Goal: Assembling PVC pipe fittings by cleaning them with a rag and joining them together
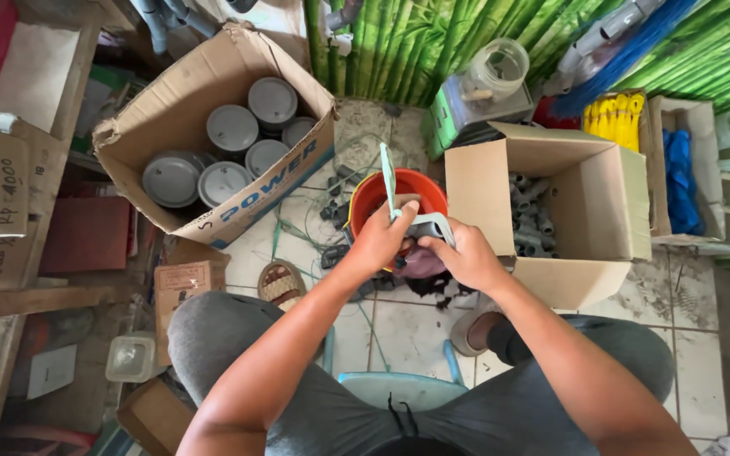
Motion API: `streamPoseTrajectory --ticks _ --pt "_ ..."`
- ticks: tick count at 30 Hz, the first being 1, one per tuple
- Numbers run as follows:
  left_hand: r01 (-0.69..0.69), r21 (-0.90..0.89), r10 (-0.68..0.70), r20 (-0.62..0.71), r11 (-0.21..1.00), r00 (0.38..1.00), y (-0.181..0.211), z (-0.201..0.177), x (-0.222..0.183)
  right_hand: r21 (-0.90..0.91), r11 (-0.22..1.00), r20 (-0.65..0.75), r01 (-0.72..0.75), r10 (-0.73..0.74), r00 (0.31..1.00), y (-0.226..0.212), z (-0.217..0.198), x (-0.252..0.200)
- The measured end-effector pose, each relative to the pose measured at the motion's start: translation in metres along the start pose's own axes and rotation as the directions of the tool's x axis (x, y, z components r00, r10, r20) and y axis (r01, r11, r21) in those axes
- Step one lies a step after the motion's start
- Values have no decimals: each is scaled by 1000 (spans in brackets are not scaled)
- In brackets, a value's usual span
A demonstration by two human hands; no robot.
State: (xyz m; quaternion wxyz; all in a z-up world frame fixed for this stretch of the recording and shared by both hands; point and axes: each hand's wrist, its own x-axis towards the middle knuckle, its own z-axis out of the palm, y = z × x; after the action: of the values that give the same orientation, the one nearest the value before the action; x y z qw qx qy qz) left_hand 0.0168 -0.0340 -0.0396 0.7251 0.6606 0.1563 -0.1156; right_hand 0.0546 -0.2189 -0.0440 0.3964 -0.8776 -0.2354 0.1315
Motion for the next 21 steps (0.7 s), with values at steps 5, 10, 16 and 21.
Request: streamPoseTrajectory --ticks 5,10,16,21 --pt "162 -211 -162 20 964 987 -9 2 11 131 984 -40 -121 127 991 -43 -14 -2" --pt "239 -361 -238 47 901 970 -13 -4 6 143 982 -16 -124 127 992 -26 -37 5" --pt "192 -301 -193 25 934 981 -3 1 -5 386 917 -18 -100 116 993 -39 -71 4" --pt "-110 -181 109 -15 977 994 -11 2 -7 268 963 -337 39 56 940 -39 -71 2"
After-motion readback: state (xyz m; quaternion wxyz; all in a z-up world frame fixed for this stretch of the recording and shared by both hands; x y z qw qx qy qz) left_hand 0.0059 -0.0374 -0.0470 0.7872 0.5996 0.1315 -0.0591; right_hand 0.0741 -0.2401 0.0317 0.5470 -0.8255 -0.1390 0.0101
